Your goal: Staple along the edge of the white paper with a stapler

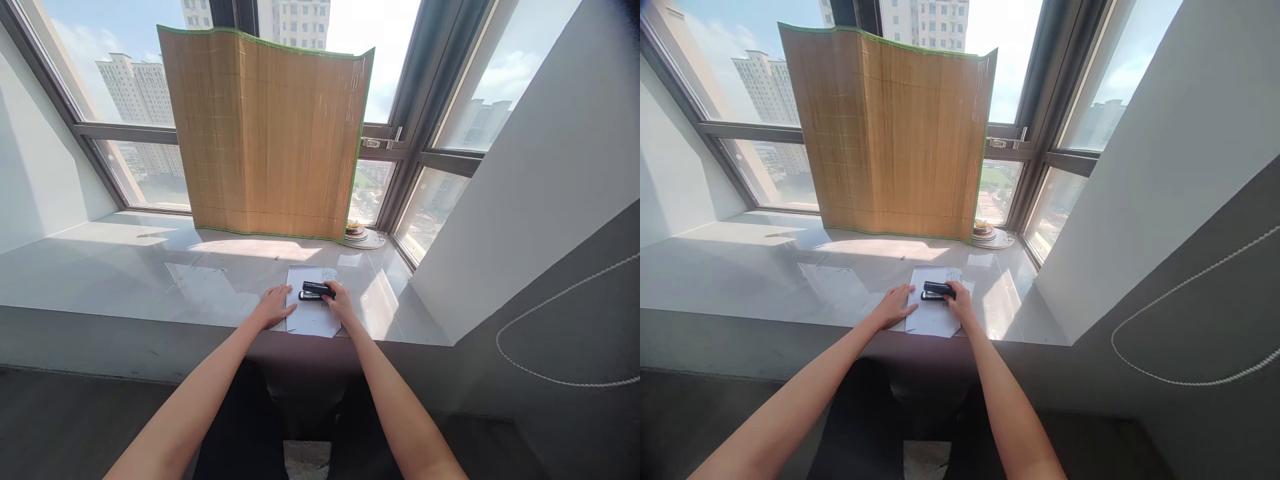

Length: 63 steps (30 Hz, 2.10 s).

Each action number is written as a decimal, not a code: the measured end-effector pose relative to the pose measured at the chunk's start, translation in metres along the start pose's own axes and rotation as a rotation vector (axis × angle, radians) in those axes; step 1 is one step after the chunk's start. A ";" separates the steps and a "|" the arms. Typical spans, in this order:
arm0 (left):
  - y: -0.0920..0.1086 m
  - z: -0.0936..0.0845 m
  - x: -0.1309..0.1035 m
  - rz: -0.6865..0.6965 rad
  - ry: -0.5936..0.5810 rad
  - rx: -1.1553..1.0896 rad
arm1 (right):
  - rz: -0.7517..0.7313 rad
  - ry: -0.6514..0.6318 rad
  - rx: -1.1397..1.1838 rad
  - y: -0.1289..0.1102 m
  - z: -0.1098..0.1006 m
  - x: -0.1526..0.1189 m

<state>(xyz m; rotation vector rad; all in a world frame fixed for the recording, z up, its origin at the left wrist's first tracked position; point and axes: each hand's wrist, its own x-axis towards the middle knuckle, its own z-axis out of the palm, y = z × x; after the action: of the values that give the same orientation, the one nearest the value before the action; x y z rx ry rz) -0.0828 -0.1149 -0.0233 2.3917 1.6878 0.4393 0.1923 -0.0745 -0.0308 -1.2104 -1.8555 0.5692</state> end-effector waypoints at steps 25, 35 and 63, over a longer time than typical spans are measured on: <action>0.003 -0.004 0.001 0.018 -0.019 -0.035 | 0.231 0.085 0.063 0.005 0.007 0.014; 0.005 -0.006 0.000 0.022 0.022 -0.119 | 0.212 0.109 0.145 0.008 0.010 0.014; 0.037 -0.032 -0.017 -0.496 0.775 -2.174 | -0.483 0.242 -0.175 -0.069 0.003 -0.012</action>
<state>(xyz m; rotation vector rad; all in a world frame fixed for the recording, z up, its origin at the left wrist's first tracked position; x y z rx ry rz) -0.0658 -0.1443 0.0161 0.1726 0.6418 1.7947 0.1563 -0.1150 0.0133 -0.8455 -1.9208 -0.0054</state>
